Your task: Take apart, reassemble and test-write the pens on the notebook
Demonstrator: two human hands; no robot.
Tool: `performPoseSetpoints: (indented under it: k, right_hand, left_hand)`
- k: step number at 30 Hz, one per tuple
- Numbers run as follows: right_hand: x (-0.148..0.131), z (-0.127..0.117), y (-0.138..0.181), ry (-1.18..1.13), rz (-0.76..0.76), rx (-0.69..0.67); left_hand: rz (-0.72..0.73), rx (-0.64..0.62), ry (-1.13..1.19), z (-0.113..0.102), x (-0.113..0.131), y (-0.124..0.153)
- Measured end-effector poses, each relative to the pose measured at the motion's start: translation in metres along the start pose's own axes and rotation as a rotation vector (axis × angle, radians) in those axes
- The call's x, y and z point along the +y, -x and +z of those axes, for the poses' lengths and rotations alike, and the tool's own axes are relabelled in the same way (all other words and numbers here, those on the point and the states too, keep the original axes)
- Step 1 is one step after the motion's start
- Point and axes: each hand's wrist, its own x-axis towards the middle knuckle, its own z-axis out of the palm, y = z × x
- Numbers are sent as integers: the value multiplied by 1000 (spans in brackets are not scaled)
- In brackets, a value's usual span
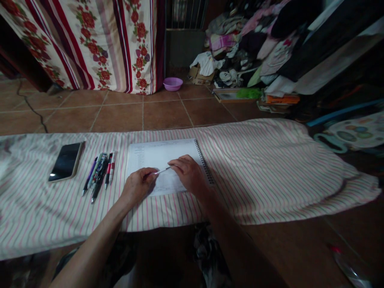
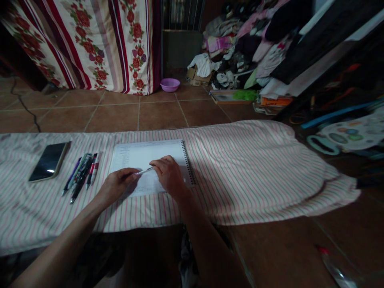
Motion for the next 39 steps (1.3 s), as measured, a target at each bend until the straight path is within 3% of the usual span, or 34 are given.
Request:
performPoseSetpoints:
  k: [5, 15, 21, 24, 30, 35, 39]
  right_hand:
    - [-2, -1, 0, -60, 65, 49]
    - [-6, -8, -3, -156, 81, 170]
    - [0, -9, -1, -247, 160, 242]
    - [6, -10, 0, -176, 184, 265]
    - [17, -13, 4, 92, 144, 164]
    - [20, -13, 8, 161, 151, 50]
    - [20, -13, 9, 172, 155, 40]
  left_hand:
    - [-32, 14, 146, 5, -2, 0]
    - [-173, -42, 663, 14, 11, -2]
    - [-195, -31, 737, 16, 16, -1]
    - [-183, 11, 695, 15, 14, -2]
    - [-145, 63, 628, 12, 11, -2]
    - [-166, 60, 676, 10, 11, -2]
    - [-170, 68, 689, 10, 11, -1]
